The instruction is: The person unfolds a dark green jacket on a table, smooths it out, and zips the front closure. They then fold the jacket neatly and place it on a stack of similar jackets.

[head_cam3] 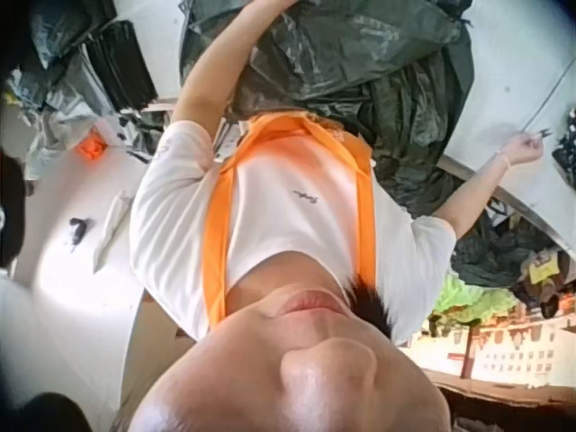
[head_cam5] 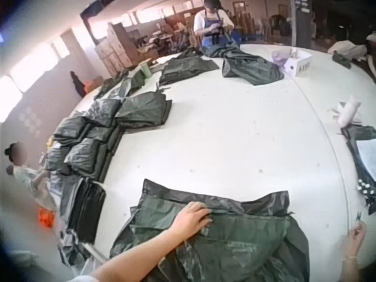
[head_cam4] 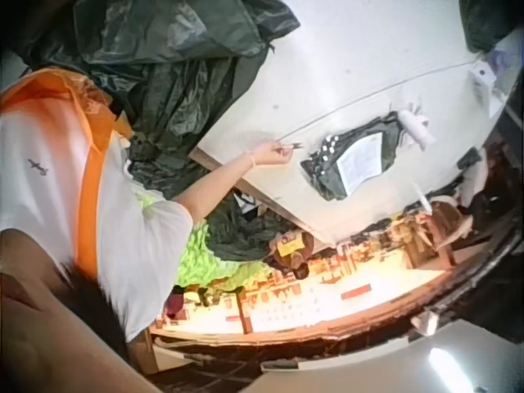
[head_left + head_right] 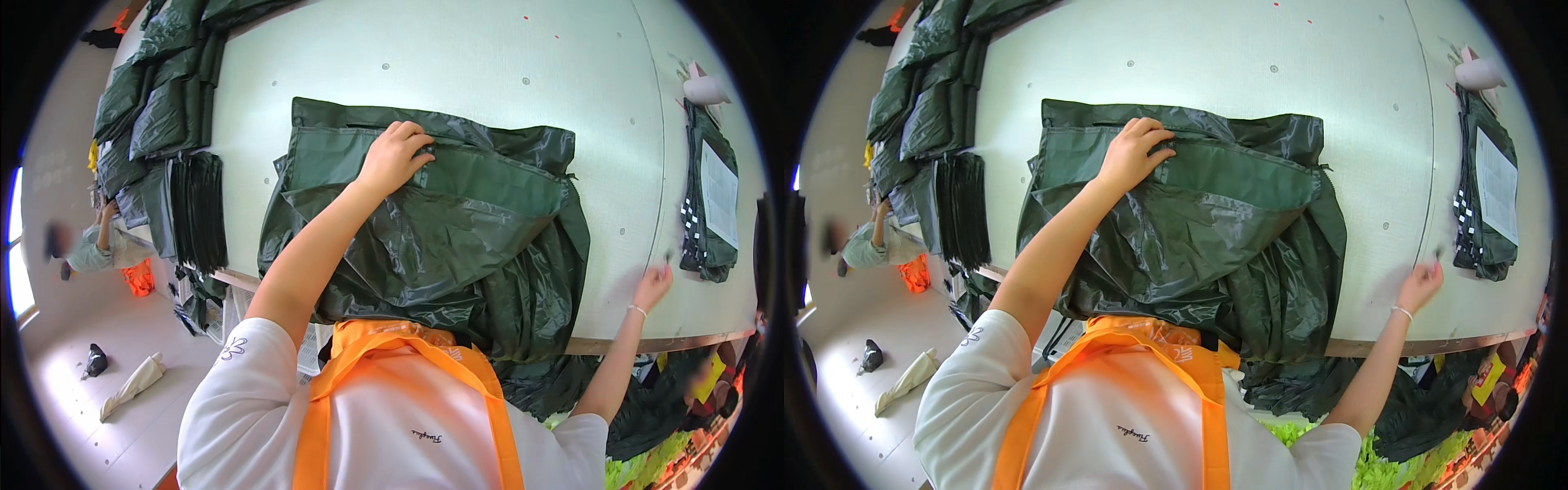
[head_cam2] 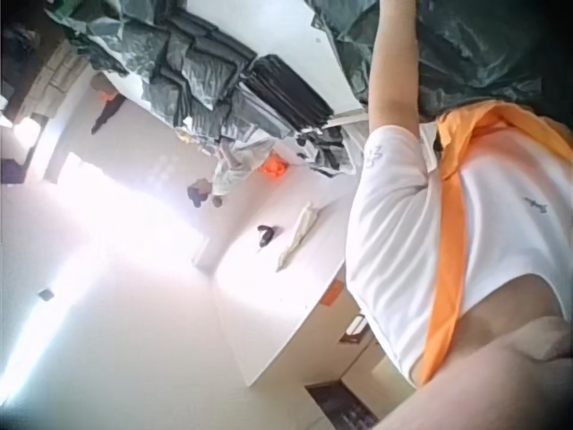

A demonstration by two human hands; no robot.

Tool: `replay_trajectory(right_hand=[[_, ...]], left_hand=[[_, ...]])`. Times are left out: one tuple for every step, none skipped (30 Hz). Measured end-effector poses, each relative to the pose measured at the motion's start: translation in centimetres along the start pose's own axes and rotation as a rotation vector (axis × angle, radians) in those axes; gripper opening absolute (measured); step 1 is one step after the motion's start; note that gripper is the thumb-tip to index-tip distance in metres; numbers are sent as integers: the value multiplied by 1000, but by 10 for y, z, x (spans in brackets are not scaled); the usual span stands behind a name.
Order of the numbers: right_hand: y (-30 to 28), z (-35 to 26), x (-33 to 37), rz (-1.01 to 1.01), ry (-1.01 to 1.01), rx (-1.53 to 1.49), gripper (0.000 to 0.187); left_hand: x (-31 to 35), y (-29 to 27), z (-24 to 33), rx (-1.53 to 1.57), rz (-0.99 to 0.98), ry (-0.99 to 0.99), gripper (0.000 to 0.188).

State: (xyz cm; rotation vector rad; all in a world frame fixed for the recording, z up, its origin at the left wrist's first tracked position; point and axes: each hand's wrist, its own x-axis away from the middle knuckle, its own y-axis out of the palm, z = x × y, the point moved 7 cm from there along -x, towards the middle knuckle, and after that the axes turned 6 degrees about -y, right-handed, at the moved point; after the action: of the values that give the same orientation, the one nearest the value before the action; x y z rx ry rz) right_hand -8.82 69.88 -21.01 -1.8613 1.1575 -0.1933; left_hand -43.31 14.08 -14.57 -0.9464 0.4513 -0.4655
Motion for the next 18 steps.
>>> replay_trajectory(right_hand=[[24,-29,1,-12,-12,-177,29],[50,-106,6,-145,-39,-273,31],[67,-189,19,-270,-7,-403,30],[83,-255,32,-405,-151,-453,29],[93,-327,50,-446,-241,-451,27],[113,-364,66,-633,-181,-551,25],[129,-392,81,-681,-247,-536,23],[143,-420,94,-722,-347,-488,21],[156,-442,106,-764,-447,-436,21],[170,-453,116,-751,-552,-343,20],[182,-459,125,-736,-656,-250,20],[192,-466,132,-753,-731,-195,19],[199,-466,135,-768,-756,-152,19],[205,-464,138,-781,-780,-109,19],[209,-464,140,-795,-804,-70,19],[210,-464,140,-800,-818,-69,19],[212,-465,141,-809,-807,-102,19],[213,-465,141,-816,-792,-135,19]], left_hand=[[-1,3,-3,7,12,-3,21],[1,0,-4,18,62,11,16],[2,2,-8,29,61,4,15],[2,4,-10,44,61,5,13],[2,4,-13,56,67,2,12],[0,4,-13,88,71,-9,9],[-2,5,-15,104,50,-18,8],[-4,5,-16,119,28,-28,8],[-6,6,-18,137,6,-39,7],[-8,6,-18,141,-23,-31,8],[-10,5,-18,146,-52,-22,8],[-11,5,-20,147,-77,-17,8],[-11,5,-22,169,-83,-15,8],[-12,7,-23,190,-88,-12,8],[-11,7,-26,208,-95,-10,9],[-11,6,-27,212,-85,-3,8],[-10,6,-29,216,-76,3,8],[-10,5,-29,220,-68,13,8]])
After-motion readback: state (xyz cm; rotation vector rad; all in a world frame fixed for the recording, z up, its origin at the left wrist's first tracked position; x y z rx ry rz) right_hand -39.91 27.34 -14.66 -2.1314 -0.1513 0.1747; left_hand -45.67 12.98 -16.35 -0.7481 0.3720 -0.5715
